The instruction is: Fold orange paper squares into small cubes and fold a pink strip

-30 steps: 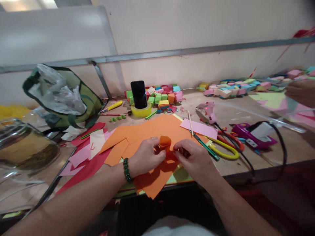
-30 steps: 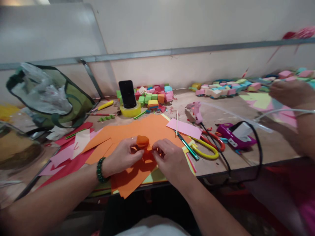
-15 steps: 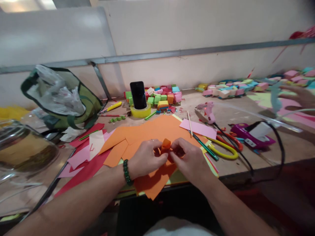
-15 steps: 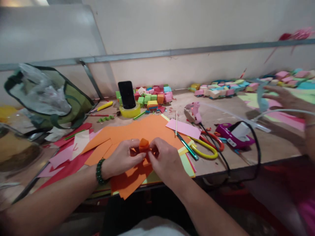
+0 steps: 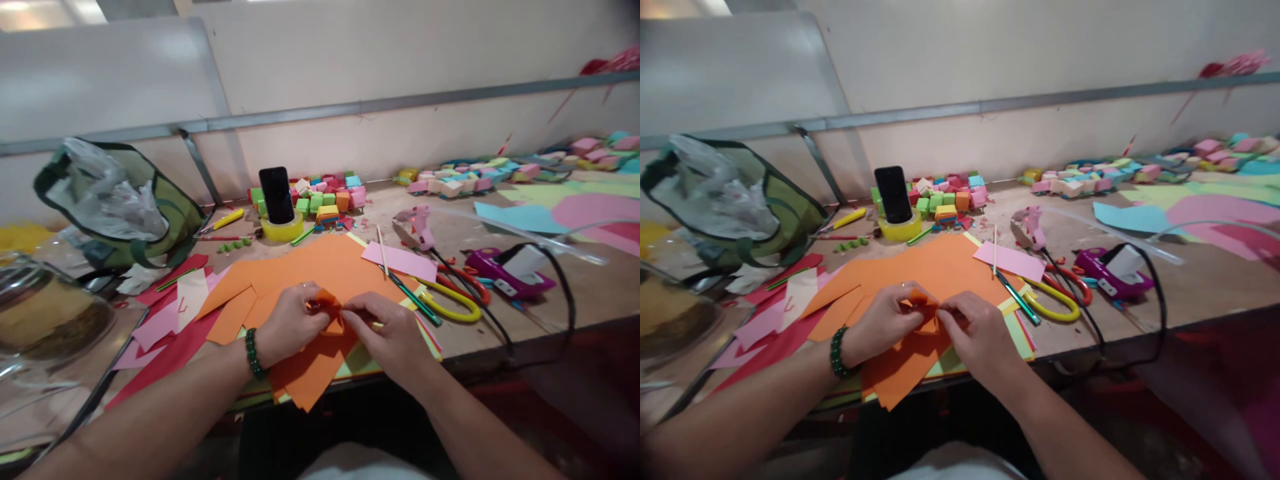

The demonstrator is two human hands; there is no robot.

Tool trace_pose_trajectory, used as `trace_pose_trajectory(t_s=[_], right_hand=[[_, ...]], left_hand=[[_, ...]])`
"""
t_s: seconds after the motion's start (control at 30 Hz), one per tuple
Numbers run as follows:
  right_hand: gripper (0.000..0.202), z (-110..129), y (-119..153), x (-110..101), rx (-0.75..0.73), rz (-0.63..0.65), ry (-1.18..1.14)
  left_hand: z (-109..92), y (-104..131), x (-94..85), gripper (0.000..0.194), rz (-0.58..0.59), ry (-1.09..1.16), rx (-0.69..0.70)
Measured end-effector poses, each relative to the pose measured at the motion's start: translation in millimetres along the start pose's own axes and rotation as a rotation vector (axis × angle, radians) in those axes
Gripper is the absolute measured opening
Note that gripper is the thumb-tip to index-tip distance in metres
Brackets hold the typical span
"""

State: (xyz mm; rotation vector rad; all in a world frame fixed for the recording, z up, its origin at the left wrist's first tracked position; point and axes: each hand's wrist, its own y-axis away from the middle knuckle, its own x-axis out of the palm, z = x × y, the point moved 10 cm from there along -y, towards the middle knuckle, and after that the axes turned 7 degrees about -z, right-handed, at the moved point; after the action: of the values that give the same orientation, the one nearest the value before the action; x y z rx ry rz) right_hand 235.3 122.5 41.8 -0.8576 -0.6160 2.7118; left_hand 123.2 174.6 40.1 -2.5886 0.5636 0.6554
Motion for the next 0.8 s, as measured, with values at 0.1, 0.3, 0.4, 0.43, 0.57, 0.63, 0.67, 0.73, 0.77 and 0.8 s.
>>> trace_pose_trajectory(t_s=[0.1,0.3,0.4,0.43,0.57,0.63,0.67,0.73,0.77,0.8], right_hand=[[0.008,2,-1,1,-0.043,-0.016,0.015],[0.012,-2,-3,-2,0.057,-0.004,-0.047],[0.007,2,-7,2,0.065,0.069,0.026],[0.006,4,-8,3,0.056,0.087,0.051],[0.009,17,-13,5,-0.056,0.101,0.007],[0.010,23,-13,3,-0.109,0.077,-0.062],[0.010,24,-13,1,-0.119,0.057,-0.092],[0.007,21,-13,-1,-0.086,0.031,-0.117],[0.005,18,-14,0,-0.054,0.038,-0.109],[0.005,14,-14,3,-0.020,0.058,-0.089]], left_hand=[[0,0,1.3,0.013,0.006,-0.015,0.013],[0,5,2.8,0.018,0.016,-0.051,0.015],[-5,7,6.1,0.017,0.045,-0.113,0.039],[-6,7,6.7,0.017,0.051,-0.134,0.043],[-10,7,8.3,0.018,0.080,-0.166,0.072],[-12,7,8.2,0.020,0.091,-0.154,0.086],[-12,7,7.6,0.021,0.090,-0.145,0.090],[-11,6,6.8,0.022,0.089,-0.134,0.093],[-10,6,6.6,0.022,0.087,-0.139,0.092],[-9,6,6.0,0.021,0.081,-0.153,0.089]])
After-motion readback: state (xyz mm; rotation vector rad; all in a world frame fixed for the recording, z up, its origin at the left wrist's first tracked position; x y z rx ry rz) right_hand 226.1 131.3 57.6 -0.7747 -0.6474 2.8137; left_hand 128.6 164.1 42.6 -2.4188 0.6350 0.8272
